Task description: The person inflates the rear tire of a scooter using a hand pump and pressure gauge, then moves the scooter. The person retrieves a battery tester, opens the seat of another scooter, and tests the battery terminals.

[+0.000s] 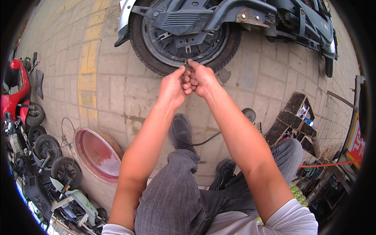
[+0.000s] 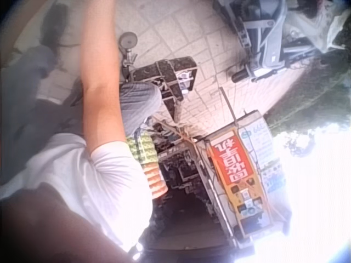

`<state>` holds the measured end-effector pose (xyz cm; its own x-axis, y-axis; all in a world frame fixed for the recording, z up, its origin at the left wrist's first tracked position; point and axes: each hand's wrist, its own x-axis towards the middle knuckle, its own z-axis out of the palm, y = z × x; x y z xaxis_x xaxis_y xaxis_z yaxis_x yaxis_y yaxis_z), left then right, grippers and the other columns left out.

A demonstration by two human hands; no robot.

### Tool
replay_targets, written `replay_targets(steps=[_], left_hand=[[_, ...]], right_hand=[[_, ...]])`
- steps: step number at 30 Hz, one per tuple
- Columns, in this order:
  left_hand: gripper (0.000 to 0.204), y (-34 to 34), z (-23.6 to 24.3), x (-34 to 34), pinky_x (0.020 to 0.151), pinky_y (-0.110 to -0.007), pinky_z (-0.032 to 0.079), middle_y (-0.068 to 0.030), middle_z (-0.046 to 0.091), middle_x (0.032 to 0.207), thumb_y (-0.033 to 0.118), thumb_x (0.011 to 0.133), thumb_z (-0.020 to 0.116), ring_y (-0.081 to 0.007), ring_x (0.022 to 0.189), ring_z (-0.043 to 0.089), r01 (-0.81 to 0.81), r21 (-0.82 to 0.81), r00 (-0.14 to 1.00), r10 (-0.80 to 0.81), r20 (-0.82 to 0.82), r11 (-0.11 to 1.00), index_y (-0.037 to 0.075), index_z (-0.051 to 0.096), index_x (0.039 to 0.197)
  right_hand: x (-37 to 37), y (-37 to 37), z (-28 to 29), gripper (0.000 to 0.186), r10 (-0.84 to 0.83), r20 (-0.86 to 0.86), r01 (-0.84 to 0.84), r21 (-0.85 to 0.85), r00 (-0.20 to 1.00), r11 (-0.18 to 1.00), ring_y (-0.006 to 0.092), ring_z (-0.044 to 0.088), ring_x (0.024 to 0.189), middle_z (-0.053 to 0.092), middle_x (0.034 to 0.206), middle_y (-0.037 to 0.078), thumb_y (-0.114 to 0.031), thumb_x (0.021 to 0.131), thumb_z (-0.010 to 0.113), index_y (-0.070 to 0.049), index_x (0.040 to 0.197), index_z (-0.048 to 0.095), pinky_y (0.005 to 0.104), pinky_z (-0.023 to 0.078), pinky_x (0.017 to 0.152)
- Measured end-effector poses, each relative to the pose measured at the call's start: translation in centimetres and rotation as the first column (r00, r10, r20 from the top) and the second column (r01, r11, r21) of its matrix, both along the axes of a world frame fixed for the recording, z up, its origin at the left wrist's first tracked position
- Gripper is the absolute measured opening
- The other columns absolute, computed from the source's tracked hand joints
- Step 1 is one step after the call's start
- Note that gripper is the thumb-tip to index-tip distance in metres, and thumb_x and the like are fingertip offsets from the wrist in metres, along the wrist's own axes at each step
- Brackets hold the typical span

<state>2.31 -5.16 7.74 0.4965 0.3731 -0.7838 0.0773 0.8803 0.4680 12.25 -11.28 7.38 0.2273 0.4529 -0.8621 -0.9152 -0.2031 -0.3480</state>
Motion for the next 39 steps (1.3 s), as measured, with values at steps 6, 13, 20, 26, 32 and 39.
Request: replay_targets(steps=[6,13,20,26,32,39], left_hand=[[0.030,-0.1,-1.0,0.0,0.052,-0.026,0.037,-0.0011,0.057,0.064,0.025,0.092,0.063,-0.0083,0.056,0.047,0.341,0.599,0.925,-0.142,-0.353,0.725,0.000,0.064,0.076],[0.029,1.8,-0.5,-0.3,0.049,-0.024,0.035,0.0004,0.053,0.061,0.026,0.092,0.061,-0.0076,0.055,0.045,0.567,0.662,0.822,-0.279,-0.497,0.490,0.002,0.063,0.077],[0.021,1.9,0.8,0.1,0.047,-0.023,0.031,0.0024,0.050,0.065,0.024,0.096,0.056,-0.0090,0.051,0.037,0.008,-0.235,1.000,-0.005,0.010,0.972,0.006,0.059,0.085],[0.024,1.2,0.4,0.3,0.049,-0.027,0.038,0.0014,0.055,0.065,0.024,0.094,0.062,-0.0112,0.052,0.046,0.120,0.145,0.990,-0.107,-0.093,0.982,0.003,0.061,0.082],[0.024,0.2,-0.4,-0.1,0.063,-0.040,0.053,-0.0137,0.068,0.074,0.022,0.087,0.066,-0.0297,0.064,0.065,0.664,0.729,0.748,-0.174,-0.641,0.168,-0.001,0.065,0.087],[0.026,0.1,-0.9,-1.0,0.063,-0.046,0.052,-0.0179,0.065,0.073,0.026,0.090,0.062,-0.0370,0.066,0.064,0.643,0.744,0.761,0.047,-0.647,-0.180,0.001,0.064,0.086]], right_hand=[[0.5,1.0,-0.9,0.023,0.053,0.037,-0.052,-0.023,0.998,0.998,0.0091,0.030,0.043,0.037,0.057,-0.004,-0.023,0.092,0.062,-0.007,0.077,0.056,0.0300,0.025,0.041],[0.7,1.5,-0.9,0.021,0.092,0.068,-0.088,-0.059,0.993,0.994,0.0083,0.030,0.043,0.040,0.058,-0.002,-0.021,0.090,0.064,-0.005,0.078,0.058,0.0304,0.024,0.042],[0.5,1.3,-1.3,0.025,0.080,0.056,-0.077,-0.060,0.995,0.995,0.0089,0.032,0.043,0.045,0.058,-0.001,-0.020,0.092,0.062,-0.008,0.071,0.056,0.0295,0.034,0.042],[0.7,1.2,-1.2,0.024,0.105,0.061,-0.104,-0.022,0.993,0.994,0.0095,0.037,0.044,0.053,0.061,0.002,-0.021,0.092,0.062,-0.009,0.071,0.056,0.0306,0.039,0.043],[0.5,1.2,-0.9,0.022,0.066,0.070,-0.061,-0.066,0.995,0.996,0.0105,0.037,0.043,0.051,0.060,0.002,-0.020,0.090,0.064,-0.006,0.074,0.059,0.0315,0.034,0.042],[0.8,1.2,-1.3,0.024,0.129,0.104,-0.122,-0.065,0.986,0.990,0.0130,0.037,0.042,0.044,0.056,0.001,-0.021,0.090,0.066,-0.003,0.075,0.058,0.0312,0.036,0.040]])
